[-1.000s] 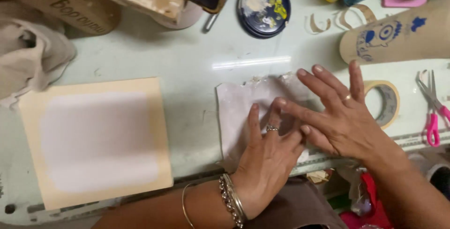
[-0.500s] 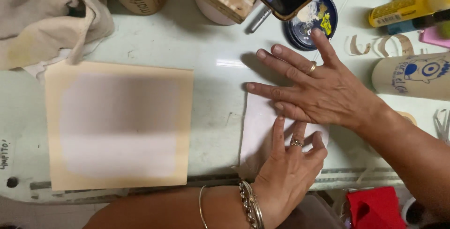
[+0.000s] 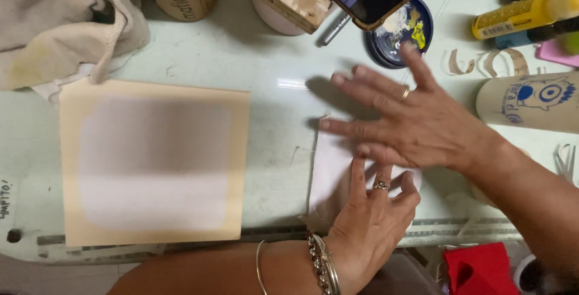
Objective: Apply liquid glue to a piece of paper and spread it evenly using fingers.
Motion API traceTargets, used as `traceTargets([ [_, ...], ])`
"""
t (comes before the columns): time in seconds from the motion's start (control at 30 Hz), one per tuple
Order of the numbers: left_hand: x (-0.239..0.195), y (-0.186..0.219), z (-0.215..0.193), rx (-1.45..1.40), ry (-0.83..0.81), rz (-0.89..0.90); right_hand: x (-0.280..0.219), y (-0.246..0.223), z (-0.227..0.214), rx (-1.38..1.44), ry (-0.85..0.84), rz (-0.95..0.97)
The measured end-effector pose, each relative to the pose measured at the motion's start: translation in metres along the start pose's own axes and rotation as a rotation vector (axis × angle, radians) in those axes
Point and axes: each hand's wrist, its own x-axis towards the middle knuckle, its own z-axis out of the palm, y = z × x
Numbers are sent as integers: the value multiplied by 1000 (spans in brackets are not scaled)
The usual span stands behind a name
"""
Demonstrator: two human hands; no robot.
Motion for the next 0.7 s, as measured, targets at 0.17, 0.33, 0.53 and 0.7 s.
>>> traceTargets([
  [0.17, 1, 2, 6, -41, 95, -45, -9, 3, 6, 87, -52, 94],
  [0.33, 4, -9, -7, 45, -18, 32, -22, -11, 4, -3, -7, 184],
  [0.53, 11, -32, -24, -233, -116, 129, -76, -55, 19, 54, 531, 609],
  [0.7, 23, -40, -8, -272, 154, 204, -100, -126, 44, 34, 971, 668],
])
